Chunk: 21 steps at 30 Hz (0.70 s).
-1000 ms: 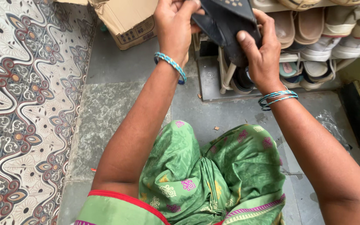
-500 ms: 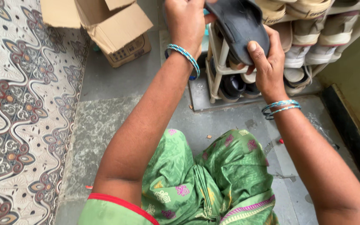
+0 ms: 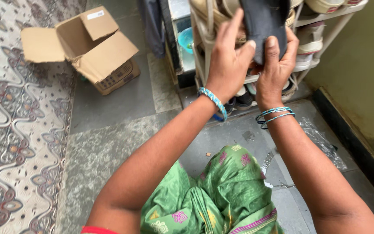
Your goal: The person organizes various shoes and sandals by picking them up from the floor and placing them onto a multi-tiered shoe rack. The person handles sneakers, sandals, and clogs one at a time, arranging them on the shelves.
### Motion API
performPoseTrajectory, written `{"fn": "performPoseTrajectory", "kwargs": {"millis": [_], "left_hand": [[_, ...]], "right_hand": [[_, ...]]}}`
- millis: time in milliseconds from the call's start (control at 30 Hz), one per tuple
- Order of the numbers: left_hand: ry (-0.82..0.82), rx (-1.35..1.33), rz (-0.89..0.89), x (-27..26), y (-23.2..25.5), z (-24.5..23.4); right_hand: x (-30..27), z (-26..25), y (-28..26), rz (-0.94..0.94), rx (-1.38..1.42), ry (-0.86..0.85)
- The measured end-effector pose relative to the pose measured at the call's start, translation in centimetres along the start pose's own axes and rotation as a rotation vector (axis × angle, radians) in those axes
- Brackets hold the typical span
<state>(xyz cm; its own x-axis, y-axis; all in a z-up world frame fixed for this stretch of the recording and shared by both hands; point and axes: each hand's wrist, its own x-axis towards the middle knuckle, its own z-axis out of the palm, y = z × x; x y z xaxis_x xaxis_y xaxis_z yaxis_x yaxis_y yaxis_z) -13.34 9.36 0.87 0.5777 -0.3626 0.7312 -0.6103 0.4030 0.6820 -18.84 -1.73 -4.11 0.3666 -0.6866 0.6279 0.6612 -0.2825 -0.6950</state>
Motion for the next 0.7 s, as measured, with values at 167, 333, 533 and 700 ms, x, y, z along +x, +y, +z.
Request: {"fn": "performPoseTrajectory", "kwargs": {"millis": [167, 333, 533, 700], "left_hand": [[-0.306, 0.268, 0.077, -0.8, -0.5, -0.2], [-0.478, 0.475, -0.020, -0.6, -2.3, 0.0], [-0.465, 0.568, 0.023, 0.5, -3.5, 0.1], [-0.453, 0.641, 0.082, 2.4, -4.4, 0.7]], "right_hand": [[3.0, -3.4, -0.1, -0.084, -0.074, 0.066], [7.0, -6.7, -0.4, -0.141, -0.100, 0.125], [13.3, -11.3, 0.6, -0.195, -0.125, 0.100], [21.5, -16.2, 6.1, -0.013, -0.240, 0.243]]}}
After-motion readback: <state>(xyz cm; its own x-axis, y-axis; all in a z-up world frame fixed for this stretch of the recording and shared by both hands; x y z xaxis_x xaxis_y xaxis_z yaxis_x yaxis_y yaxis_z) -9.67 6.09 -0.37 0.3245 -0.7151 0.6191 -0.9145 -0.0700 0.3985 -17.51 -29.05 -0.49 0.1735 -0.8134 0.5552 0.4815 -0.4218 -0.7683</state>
